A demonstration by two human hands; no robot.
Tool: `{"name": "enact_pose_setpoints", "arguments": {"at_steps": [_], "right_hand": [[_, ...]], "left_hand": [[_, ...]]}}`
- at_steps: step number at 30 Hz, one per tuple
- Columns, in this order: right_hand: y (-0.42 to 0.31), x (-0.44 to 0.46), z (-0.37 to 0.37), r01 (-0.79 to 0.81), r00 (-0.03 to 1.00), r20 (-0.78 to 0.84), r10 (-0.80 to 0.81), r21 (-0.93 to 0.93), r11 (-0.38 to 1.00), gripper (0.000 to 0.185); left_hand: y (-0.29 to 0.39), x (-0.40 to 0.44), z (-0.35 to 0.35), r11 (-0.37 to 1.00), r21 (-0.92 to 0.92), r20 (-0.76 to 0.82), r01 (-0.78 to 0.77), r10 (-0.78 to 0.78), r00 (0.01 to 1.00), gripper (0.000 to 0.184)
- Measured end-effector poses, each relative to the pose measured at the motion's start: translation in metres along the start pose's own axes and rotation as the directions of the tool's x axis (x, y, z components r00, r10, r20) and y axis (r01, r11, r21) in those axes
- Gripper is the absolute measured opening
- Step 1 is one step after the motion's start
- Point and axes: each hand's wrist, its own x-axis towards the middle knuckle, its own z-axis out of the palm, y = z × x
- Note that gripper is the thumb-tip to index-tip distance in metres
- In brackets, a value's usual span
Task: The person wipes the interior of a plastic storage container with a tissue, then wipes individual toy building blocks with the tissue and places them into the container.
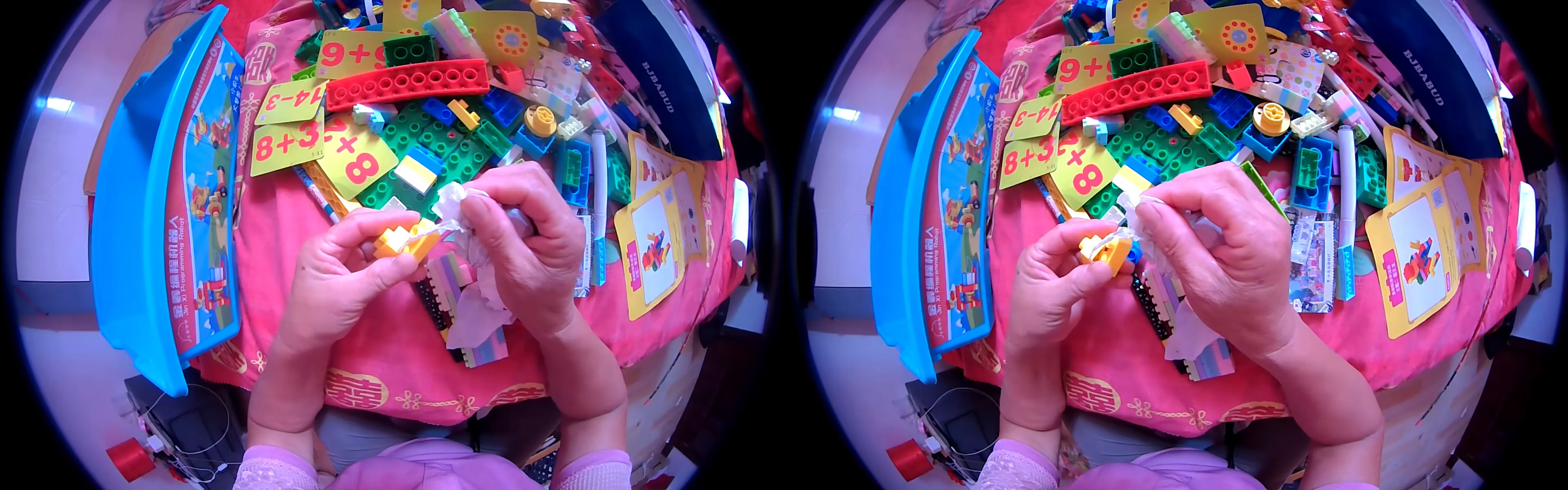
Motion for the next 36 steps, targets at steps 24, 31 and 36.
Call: {"name": "enact_pose_setpoints", "arguments": {"at_steps": [24, 31, 36], "right_hand": [[-0.002, 0.0, 0.006, 0.128, 0.985, 0.113, -0.133, 0.052, 0.99, 0.012], [-0.001, -0.002, 0.003, -0.045, 0.996, 0.08, 0.049, -0.047, 0.998, 0.01], [-0.002, -0.004, 0.005, -0.06, 0.998, 0.005, 0.06, 0.114, 0.992, 0.009]], "left_hand": [[0.002, -0.002, 0.0, 0.962, -0.269, 0.076, 0.052, -0.033, 0.997, 0.03], [-0.002, 0.004, -0.016, 0.856, -0.486, 0.222, 0.177, -0.076, 0.972, 0.036], [-0.004, 0.002, -0.01, 0.885, -0.46, 0.169, 0.07, 0.01, 0.985, 0.038]]}}
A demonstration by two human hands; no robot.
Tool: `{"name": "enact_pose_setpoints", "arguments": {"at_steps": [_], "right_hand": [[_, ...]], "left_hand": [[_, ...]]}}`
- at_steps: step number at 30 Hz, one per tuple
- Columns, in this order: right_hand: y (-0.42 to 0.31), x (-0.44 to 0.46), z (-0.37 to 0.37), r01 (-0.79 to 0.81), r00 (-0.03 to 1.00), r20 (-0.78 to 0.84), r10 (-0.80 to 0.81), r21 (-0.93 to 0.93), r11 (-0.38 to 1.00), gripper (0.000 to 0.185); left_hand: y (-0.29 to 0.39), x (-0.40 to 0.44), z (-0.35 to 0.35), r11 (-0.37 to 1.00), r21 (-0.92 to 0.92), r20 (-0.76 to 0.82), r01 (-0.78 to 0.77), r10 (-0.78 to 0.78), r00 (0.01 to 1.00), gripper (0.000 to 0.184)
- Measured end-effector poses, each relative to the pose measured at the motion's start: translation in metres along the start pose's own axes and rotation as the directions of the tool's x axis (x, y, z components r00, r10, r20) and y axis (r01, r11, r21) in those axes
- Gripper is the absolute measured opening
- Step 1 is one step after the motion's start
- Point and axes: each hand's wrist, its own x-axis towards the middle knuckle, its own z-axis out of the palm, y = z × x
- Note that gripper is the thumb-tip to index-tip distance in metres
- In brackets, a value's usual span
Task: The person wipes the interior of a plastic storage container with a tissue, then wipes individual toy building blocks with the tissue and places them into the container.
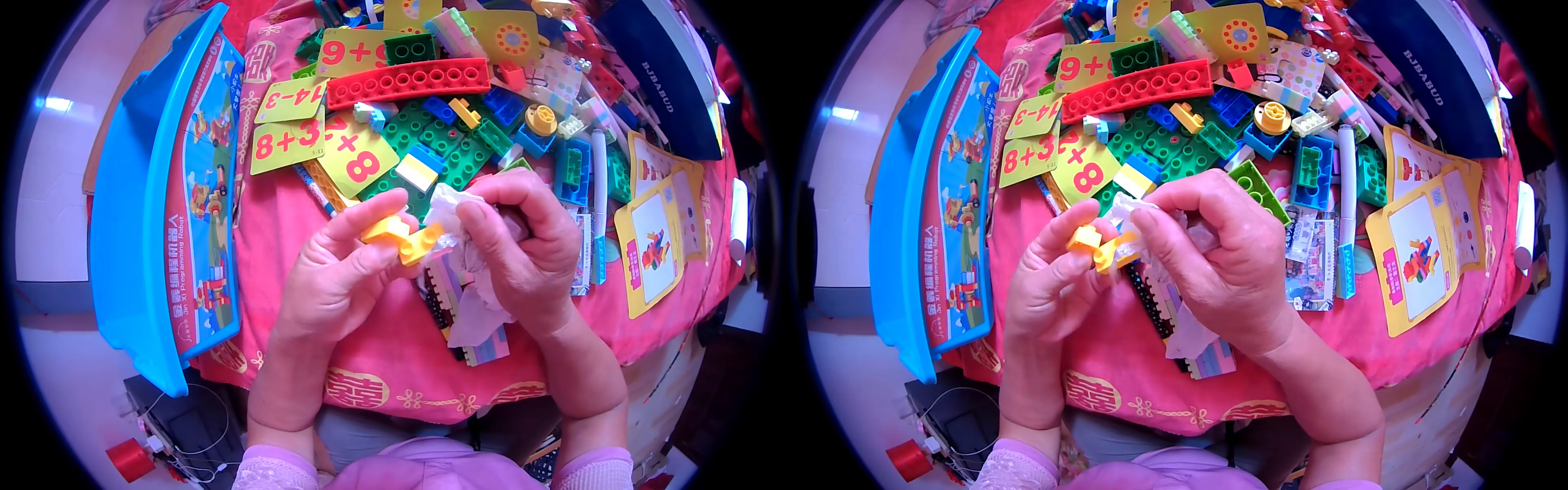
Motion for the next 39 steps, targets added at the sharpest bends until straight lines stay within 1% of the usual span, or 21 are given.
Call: {"name": "enact_pose_setpoints", "arguments": {"at_steps": [3, 6, 9, 12, 13, 15, 18, 19, 22, 23, 25, 26, 29, 30, 32, 33, 34, 35, 37, 38, 39], "right_hand": [[-0.003, 0.0, -0.002, -0.08, 0.997, 0.006, 0.08, 0.005, 0.997, 0.009], [0.001, 0.001, -0.002, -0.012, 1.0, 0.008, 0.012, -0.016, 1.0, 0.009], [-0.002, 0.0, -0.001, -0.07, 0.997, -0.016, 0.071, 0.02, 0.997, 0.01], [-0.007, 0.0, -0.002, 0.015, 0.998, 0.068, -0.014, -0.014, 1.0, 0.013], [-0.005, 0.001, -0.001, 0.11, 0.989, 0.111, -0.103, -0.066, 0.992, 0.014], [0.002, 0.003, 0.0, 0.301, 0.941, 0.209, -0.266, -0.159, 0.94, 0.017], [0.002, 0.003, 0.001, 0.301, 0.933, 0.251, -0.256, -0.162, 0.94, 0.018], [0.001, 0.004, 0.001, 0.309, 0.926, 0.274, -0.258, -0.164, 0.937, 0.018], [0.001, 0.006, -0.003, 0.294, 0.912, 0.325, -0.251, -0.089, 0.952, 0.014], [0.0, 0.005, -0.006, 0.197, 0.955, 0.241, -0.17, -0.09, 0.976, 0.012], [-0.008, 0.003, -0.011, -0.004, 0.997, 0.072, 0.008, -0.063, 0.998, 0.008], [-0.017, 0.005, -0.009, -0.201, 0.978, -0.03, 0.205, 0.105, 0.974, 0.003], [-0.014, 0.01, -0.017, -0.202, 0.972, -0.105, 0.209, 0.076, 0.977, 0.003], [-0.013, 0.012, -0.017, -0.169, 0.981, -0.087, 0.171, 0.029, 0.985, 0.004], [-0.009, 0.013, -0.018, -0.104, 0.994, -0.048, 0.101, -0.066, 0.992, 0.006], [-0.004, 0.011, -0.017, -0.062, 0.998, -0.027, 0.058, -0.193, 0.979, 0.009], [-0.005, 0.011, -0.017, 0.053, 0.998, 0.055, -0.037, -0.331, 0.942, 0.012], [-0.006, 0.011, -0.017, 0.174, 0.982, 0.15, -0.119, -0.45, 0.876, 0.014], [-0.005, 0.006, -0.009, 0.292, 0.947, 0.279, -0.16, -0.533, 0.794, 0.018], [-0.001, 0.002, -0.004, 0.339, 0.926, 0.341, -0.161, -0.566, 0.752, 0.02], [0.001, -0.001, 0.001, 0.351, 0.92, 0.363, -0.148, -0.595, 0.723, 0.021]], "left_hand": [[0.0, -0.001, 0.003, 0.999, 0.035, -0.03, -0.02, 0.021, 0.999, 0.039], [0.003, 0.0, 0.001, 1.0, -0.013, -0.001, 0.028, -0.028, 1.0, 0.041], [0.003, 0.001, -0.002, 0.997, -0.059, 0.035, 0.047, -0.045, 0.998, 0.042], [-0.002, 0.002, -0.001, 0.997, 0.064, -0.033, -0.043, 0.045, 0.998, 0.042], [-0.003, 0.001, 0.001, 0.975, 0.206, -0.053, -0.086, 0.099, 0.994, 0.041], [-0.003, -0.002, 0.007, 0.867, 0.474, -0.069, -0.153, 0.209, 0.975, 0.04], [-0.005, -0.006, 0.012, 0.698, 0.68, 0.008, -0.223, 0.297, 0.955, 0.038], [-0.005, -0.005, 0.012, 0.744, 0.636, -0.014, -0.204, 0.275, 0.961, 0.038], [-0.002, -0.004, 0.006, 0.869, 0.476, -0.083, -0.133, 0.195, 0.977, 0.035], [0.001, -0.003, 0.003, 0.939, 0.3, -0.06, -0.165, 0.192, 0.98, 0.035], [0.014, 0.001, -0.005, 0.99, 0.043, -0.1, -0.136, 0.14, 0.985, 0.036], [0.015, 0.002, -0.011, 0.991, -0.037, -0.136, -0.132, 0.126, 0.983, 0.036], [0.017, 0.003, -0.004, 0.968, -0.248, -0.206, -0.042, -0.011, 0.979, 0.034], [0.014, 0.004, -0.012, 0.938, -0.347, -0.131, 0.007, -0.056, 0.99, 0.03], [0.009, 0.006, -0.017, 0.922, -0.387, -0.114, 0.018, -0.068, 0.991, 0.028], [0.008, 0.006, -0.02, 0.914, -0.405, -0.107, 0.023, -0.073, 0.992, 0.026], [0.006, 0.006, -0.022, 0.922, -0.388, -0.13, 0.0, -0.055, 0.99, 0.025], [0.006, 0.006, -0.021, 0.944, -0.33, -0.161, -0.012, -0.044, 0.986, 0.024], [0.007, 0.006, -0.018, 0.977, -0.213, -0.219, -0.032, -0.016, 0.976, 0.023], [0.007, 0.006, -0.019, 0.977, -0.212, -0.197, -0.027, -0.016, 0.98, 0.024], [0.008, 0.006, -0.02, 0.977, -0.211, -0.176, -0.022, -0.016, 0.984, 0.025]]}}
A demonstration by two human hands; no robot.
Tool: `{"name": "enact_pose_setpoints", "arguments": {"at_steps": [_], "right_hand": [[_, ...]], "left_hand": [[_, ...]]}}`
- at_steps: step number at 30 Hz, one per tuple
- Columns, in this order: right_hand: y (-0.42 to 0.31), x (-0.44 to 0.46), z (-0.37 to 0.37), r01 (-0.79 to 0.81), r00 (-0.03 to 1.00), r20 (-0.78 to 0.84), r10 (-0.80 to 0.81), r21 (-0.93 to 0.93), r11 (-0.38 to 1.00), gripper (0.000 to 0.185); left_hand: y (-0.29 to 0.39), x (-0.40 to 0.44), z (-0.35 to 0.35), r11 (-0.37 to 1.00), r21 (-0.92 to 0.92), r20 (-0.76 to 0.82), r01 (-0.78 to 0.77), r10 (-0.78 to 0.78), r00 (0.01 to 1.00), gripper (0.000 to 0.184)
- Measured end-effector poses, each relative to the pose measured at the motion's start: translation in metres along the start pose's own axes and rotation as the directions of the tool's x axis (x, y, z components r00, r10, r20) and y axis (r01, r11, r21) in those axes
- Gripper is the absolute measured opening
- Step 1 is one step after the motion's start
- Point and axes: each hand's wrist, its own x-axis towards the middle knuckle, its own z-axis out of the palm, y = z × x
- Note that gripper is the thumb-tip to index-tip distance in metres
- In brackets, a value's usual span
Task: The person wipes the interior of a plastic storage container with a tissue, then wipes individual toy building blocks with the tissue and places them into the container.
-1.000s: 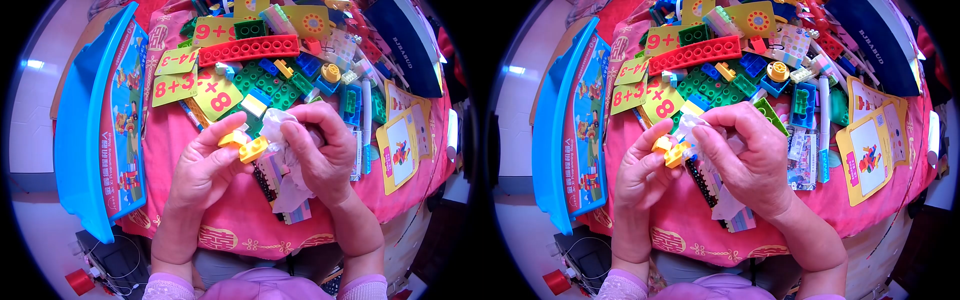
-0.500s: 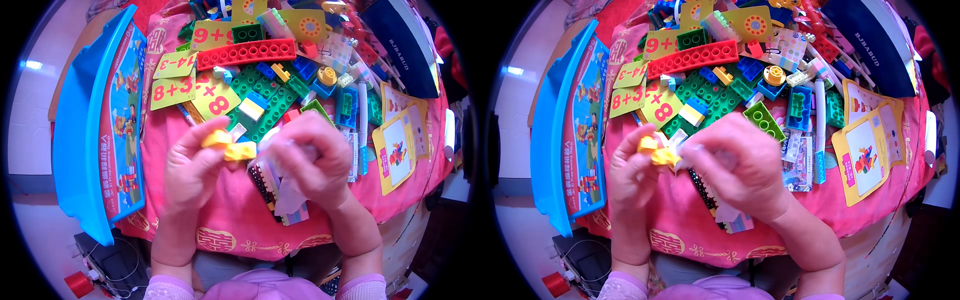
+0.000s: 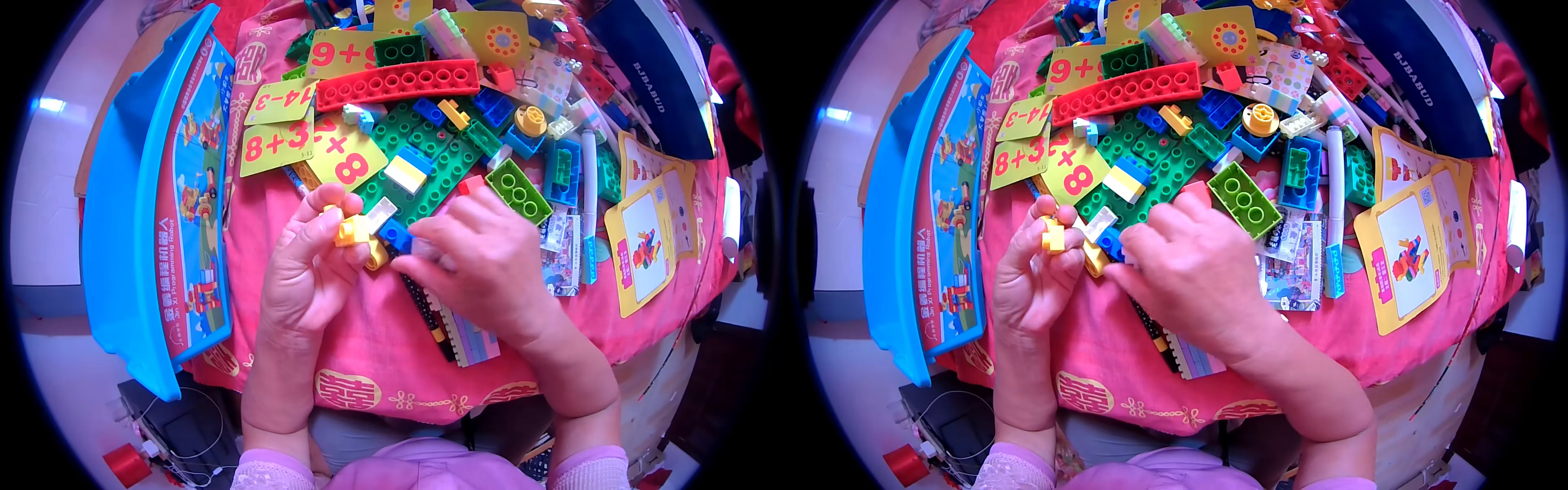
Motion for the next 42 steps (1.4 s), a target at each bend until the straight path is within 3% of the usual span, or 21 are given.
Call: {"name": "enact_pose_setpoints", "arguments": {"at_steps": [3, 6, 10, 14, 18, 22, 25, 28, 30, 32, 35, 42], "right_hand": [[-0.003, -0.001, 0.008, 0.016, 0.998, 0.07, -0.009, -0.109, 0.994, 0.024], [-0.001, 0.0, 0.009, 0.005, 1.0, 0.031, -0.003, -0.069, 0.998, 0.02], [-0.001, 0.002, 0.0, -0.126, 0.991, -0.029, 0.133, 0.156, 0.98, 0.016], [-0.003, 0.001, -0.004, -0.178, 0.982, -0.004, 0.191, 0.343, 0.922, 0.018], [-0.006, 0.0, -0.004, -0.191, 0.98, 0.025, 0.199, 0.412, 0.891, 0.017], [-0.005, 0.0, -0.005, -0.139, 0.99, 0.065, 0.123, 0.398, 0.907, 0.017], [-0.005, 0.0, -0.004, -0.189, 0.978, 0.0, 0.207, 0.41, 0.892, 0.017], [-0.01, 0.001, -0.005, -0.304, 0.879, -0.059, 0.472, 0.694, 0.653, 0.018], [-0.007, -0.001, -0.007, -0.127, 0.96, -0.142, 0.24, 0.543, 0.83, 0.019], [-0.006, 0.0, -0.007, -0.067, 0.989, -0.087, 0.121, 0.468, 0.881, 0.02], [-0.007, 0.003, -0.008, -0.047, 0.985, -0.127, 0.113, 0.432, 0.9, 0.02], [-0.008, 0.001, -0.006, -0.108, 0.993, -0.005, 0.12, 0.403, 0.909, 0.015]], "left_hand": [[0.001, -0.001, 0.001, 1.0, -0.03, 0.027, 0.009, -0.008, 1.0, 0.027], [0.002, -0.001, 0.003, 0.997, -0.062, 0.039, 0.046, -0.044, 0.998, 0.029], [0.001, -0.004, 0.01, 0.995, -0.067, 0.0, 0.073, -0.073, 0.997, 0.032], [-0.003, -0.005, 0.011, 0.993, -0.034, 0.059, 0.109, -0.107, 0.992, 0.032], [-0.011, -0.009, 0.019, 0.985, 0.163, 0.125, 0.058, -0.079, 0.989, 0.039], [-0.012, -0.012, 0.02, 0.964, 0.264, 0.046, 0.023, -0.037, 0.998, 0.033], [-0.014, -0.011, 0.026, 0.986, 0.158, -0.032, 0.052, -0.048, 0.998, 0.03], [-0.013, -0.011, 0.021, 0.97, 0.241, 0.039, -0.02, 0.011, 0.999, 0.029], [-0.013, -0.011, 0.02, 0.969, 0.245, 0.044, 0.008, -0.019, 0.999, 0.029], [-0.014, -0.012, 0.026, 0.969, 0.244, -0.013, 0.031, -0.029, 1.0, 0.03], [-0.013, -0.011, 0.025, 0.979, 0.199, 0.023, 0.044, -0.05, 0.999, 0.033], [-0.014, -0.012, 0.024, 0.981, 0.189, 0.067, 0.041, -0.054, 0.996, 0.038]]}}
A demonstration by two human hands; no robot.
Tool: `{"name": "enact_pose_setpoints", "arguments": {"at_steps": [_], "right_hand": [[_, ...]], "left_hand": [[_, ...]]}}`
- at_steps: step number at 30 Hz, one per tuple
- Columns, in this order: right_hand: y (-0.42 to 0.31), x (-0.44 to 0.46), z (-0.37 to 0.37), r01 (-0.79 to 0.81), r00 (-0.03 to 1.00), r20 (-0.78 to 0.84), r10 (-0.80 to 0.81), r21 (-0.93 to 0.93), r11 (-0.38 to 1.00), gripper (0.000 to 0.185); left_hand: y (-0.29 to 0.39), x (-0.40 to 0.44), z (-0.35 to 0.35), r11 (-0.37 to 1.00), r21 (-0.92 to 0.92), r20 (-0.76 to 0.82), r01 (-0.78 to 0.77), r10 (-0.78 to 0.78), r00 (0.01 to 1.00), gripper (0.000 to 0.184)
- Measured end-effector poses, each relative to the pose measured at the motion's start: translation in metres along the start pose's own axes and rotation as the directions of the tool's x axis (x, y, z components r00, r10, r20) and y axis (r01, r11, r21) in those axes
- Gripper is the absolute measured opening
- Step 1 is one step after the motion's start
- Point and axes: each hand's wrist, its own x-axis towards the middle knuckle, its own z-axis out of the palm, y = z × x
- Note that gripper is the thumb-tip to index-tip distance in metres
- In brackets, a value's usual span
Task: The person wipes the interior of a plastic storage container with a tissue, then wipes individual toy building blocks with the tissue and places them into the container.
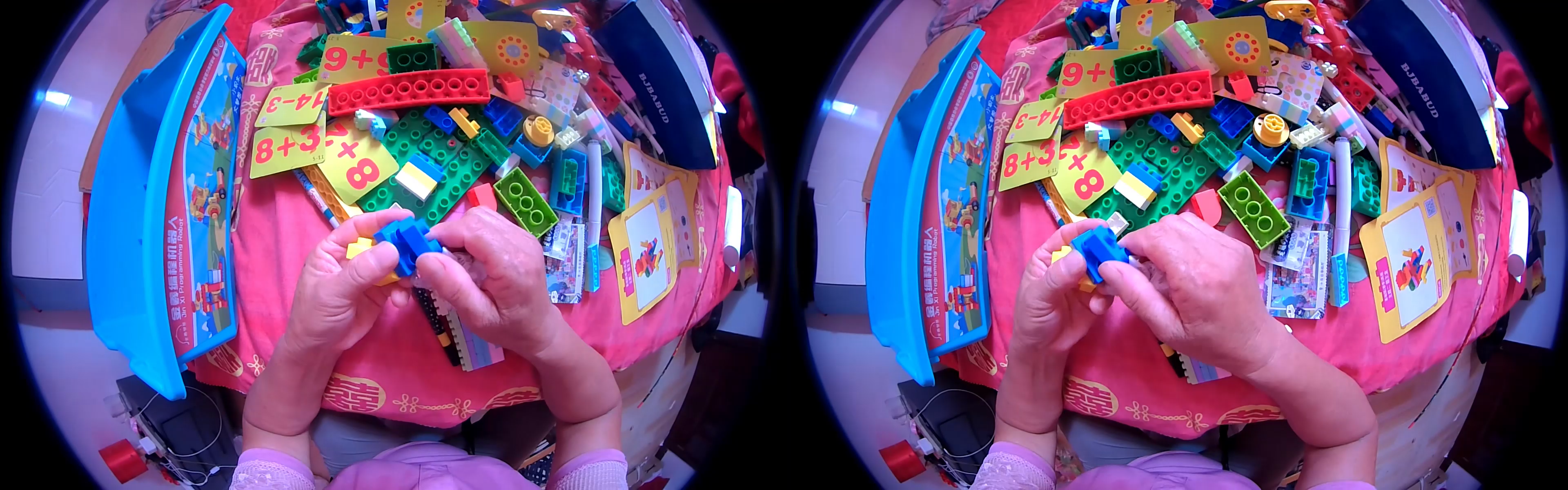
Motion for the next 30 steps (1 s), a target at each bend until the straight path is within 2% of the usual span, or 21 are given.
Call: {"name": "enact_pose_setpoints", "arguments": {"at_steps": [2, 5, 8, 11, 14, 15, 18, 19, 22, 30], "right_hand": [[0.001, -0.001, 0.004, -0.048, 0.997, -0.064, 0.046, -0.03, 0.998, 0.015], [0.005, -0.001, 0.001, -0.114, 0.993, 0.003, 0.115, -0.07, 0.991, 0.016], [0.004, -0.002, 0.0, -0.141, 0.988, 0.057, 0.144, -0.067, 0.988, 0.018], [0.002, 0.0, 0.0, -0.249, 0.968, -0.03, 0.25, 0.038, 0.968, 0.018], [0.002, -0.002, 0.003, -0.172, 0.964, -0.128, 0.232, 0.361, 0.916, 0.017], [0.003, -0.004, 0.003, -0.115, 0.976, -0.132, 0.176, 0.376, 0.92, 0.014], [-0.004, -0.005, 0.001, -0.083, 0.972, -0.175, 0.158, 0.371, 0.925, 0.013], [0.0, -0.004, 0.001, 0.039, 0.972, -0.234, 0.034, 0.3, 0.953, 0.015], [0.004, 0.002, -0.004, 0.26, 0.951, -0.208, -0.229, 0.132, 0.957, 0.017], [-0.001, 0.002, 0.002, 0.335, 0.942, -0.012, -0.335, 0.01, 0.942, 0.034]], "left_hand": [[0.0, -0.001, 0.0, 1.0, 0.013, 0.008, -0.018, 0.018, 1.0, 0.039], [0.002, 0.001, -0.001, 1.0, -0.014, 0.024, 0.002, -0.002, 1.0, 0.038], [-0.001, 0.002, -0.004, 0.999, -0.025, 0.036, -0.042, 0.043, 0.998, 0.037], [-0.002, 0.003, -0.005, 0.999, -0.03, 0.014, -0.023, 0.023, 1.0, 0.036], [-0.001, 0.002, -0.004, 1.0, -0.022, -0.016, -0.012, 0.012, 1.0, 0.039], [-0.001, 0.002, -0.004, 1.0, -0.023, -0.011, -0.008, 0.008, 1.0, 0.039], [-0.002, 0.002, -0.003, 1.0, -0.009, -0.018, 0.011, -0.011, 1.0, 0.04], [-0.004, 0.001, -0.002, 1.0, 0.005, -0.034, 0.021, -0.021, 0.999, 0.04], [-0.005, 0.0, 0.004, 0.998, -0.021, -0.025, 0.063, -0.064, 0.998, 0.039], [-0.01, 0.003, -0.013, 0.993, -0.111, 0.042, -0.046, 0.051, 0.998, 0.034]]}}
